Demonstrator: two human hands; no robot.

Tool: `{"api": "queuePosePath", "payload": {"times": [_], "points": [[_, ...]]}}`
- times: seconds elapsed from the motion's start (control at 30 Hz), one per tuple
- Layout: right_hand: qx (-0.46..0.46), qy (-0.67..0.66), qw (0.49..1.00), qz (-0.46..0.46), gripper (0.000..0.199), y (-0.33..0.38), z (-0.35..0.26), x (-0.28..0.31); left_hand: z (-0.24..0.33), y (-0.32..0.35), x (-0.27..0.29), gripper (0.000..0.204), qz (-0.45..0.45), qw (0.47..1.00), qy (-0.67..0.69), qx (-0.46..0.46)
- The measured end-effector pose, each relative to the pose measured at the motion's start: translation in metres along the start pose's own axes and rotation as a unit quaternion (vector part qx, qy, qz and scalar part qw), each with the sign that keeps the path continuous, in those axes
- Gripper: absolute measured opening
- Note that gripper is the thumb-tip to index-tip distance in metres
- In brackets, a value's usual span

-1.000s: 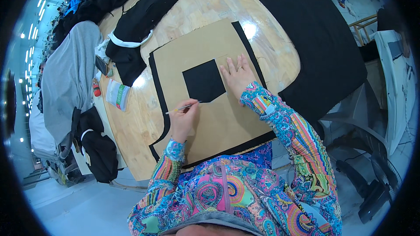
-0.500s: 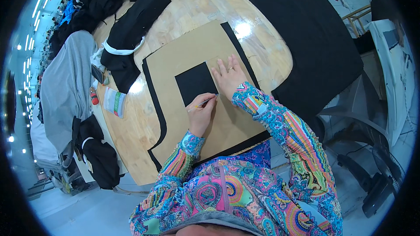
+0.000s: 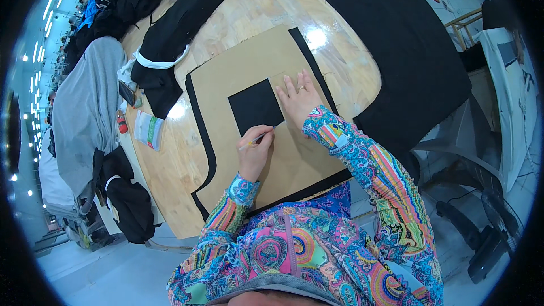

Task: The person uses a cardboard template to mark and cut black fabric pieces on a wooden table. They repeatedly place the template on the fabric, trace its outline with a marking tool, and then cut along the marked lines. The cut fabric pieces are stacked on the table as the process continues.

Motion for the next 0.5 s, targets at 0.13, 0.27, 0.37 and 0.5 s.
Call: {"api": "queuePosePath", "payload": {"times": [0.13,0.27,0.37,0.5], "points": [[0.003,0.005,1.0,-0.01,0.127,0.001,0.001,0.002,-0.006,0.004,0.015,0.008,0.004,1.0,-0.003,0.021],[0.001,0.005,1.0,-0.015,0.126,0.001,0.001,0.003,-0.005,0.005,0.023,0.008,0.013,1.0,-0.016,0.019],[0.0,0.0,1.0,-0.008,0.126,0.0,0.0,0.002,-0.006,0.005,0.025,0.008,0.02,0.999,-0.024,0.011],[0.002,-0.001,1.0,-0.011,0.127,-0.001,0.0,0.001,-0.006,0.005,0.026,0.008,0.02,0.999,-0.026,0.023]]}}
Point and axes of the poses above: each hand's wrist, its own y-axis away from the middle knuckle, its own x-axis out of the back of the hand, z = x × y, the point moved 6 cm from there along -y, towards the middle knuckle, and after that the axes turned 12 degrees about z, right-handed, at the moved point
